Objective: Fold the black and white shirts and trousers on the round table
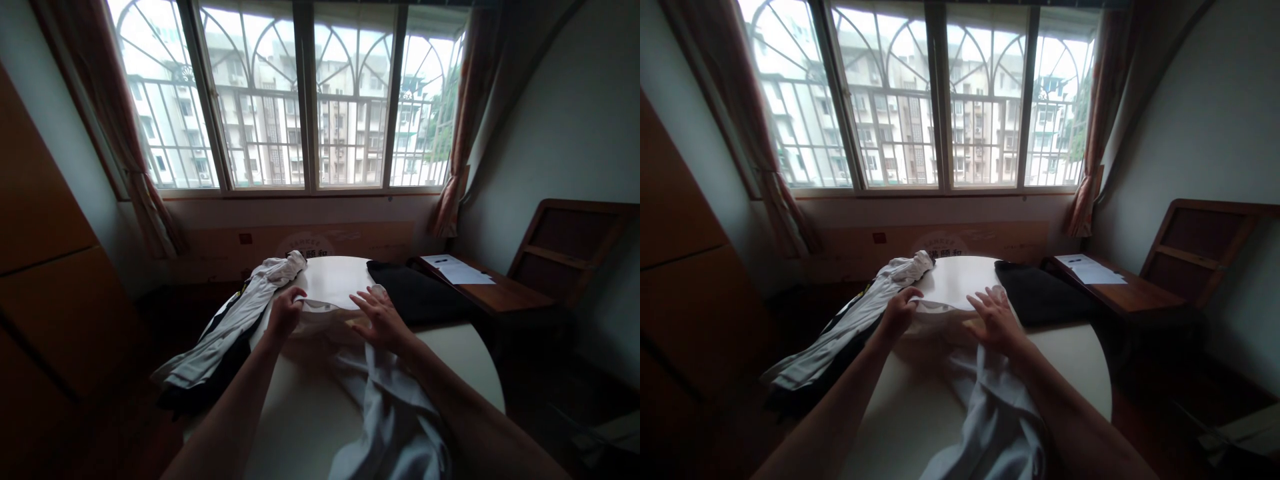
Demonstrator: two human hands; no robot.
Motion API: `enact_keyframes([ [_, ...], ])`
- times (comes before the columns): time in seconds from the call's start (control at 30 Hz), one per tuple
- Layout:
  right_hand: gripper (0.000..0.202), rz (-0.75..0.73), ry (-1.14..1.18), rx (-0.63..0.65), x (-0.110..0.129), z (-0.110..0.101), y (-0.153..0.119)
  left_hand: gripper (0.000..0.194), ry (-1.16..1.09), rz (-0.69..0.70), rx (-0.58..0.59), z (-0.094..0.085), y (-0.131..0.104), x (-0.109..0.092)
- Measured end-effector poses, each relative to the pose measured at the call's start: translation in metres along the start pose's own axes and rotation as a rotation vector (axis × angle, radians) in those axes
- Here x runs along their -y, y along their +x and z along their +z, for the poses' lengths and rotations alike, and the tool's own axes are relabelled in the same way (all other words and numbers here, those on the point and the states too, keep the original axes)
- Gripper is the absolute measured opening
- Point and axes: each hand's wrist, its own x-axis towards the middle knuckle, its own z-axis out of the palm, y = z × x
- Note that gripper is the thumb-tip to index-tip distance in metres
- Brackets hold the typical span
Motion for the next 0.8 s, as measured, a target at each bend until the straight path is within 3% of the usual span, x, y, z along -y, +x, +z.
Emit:
enact_keyframes([
  [0.2,0.025,0.247,-0.034,0.012,-0.027,0.004,0.004,0.019,0.008,0.119,-0.047,-0.001,-0.005,-0.009],
  [0.3,0.019,0.255,0.005,-0.015,-0.034,0.005,0.005,0.016,0.013,0.15,-0.041,-0.002,-0.005,-0.009],
  [0.4,0.021,0.284,0.143,-0.168,-0.031,0.001,0.006,0.015,0.017,0.163,-0.041,-0.004,-0.004,-0.008],
  [0.5,0.023,0.312,0.296,-0.372,-0.021,-0.014,0.007,0.02,0.026,0.169,-0.046,-0.006,-0.003,-0.007],
  [0.6,0.023,0.247,0.35,-0.497,-0.007,-0.033,0.006,0.029,0.039,0.178,-0.038,-0.009,-0.003,-0.009],
  [0.8,0.021,0.109,0.322,-0.488,0.01,-0.071,0.006,0.045,-0.038,0.219,0.069,-0.025,0.002,-0.023],
])
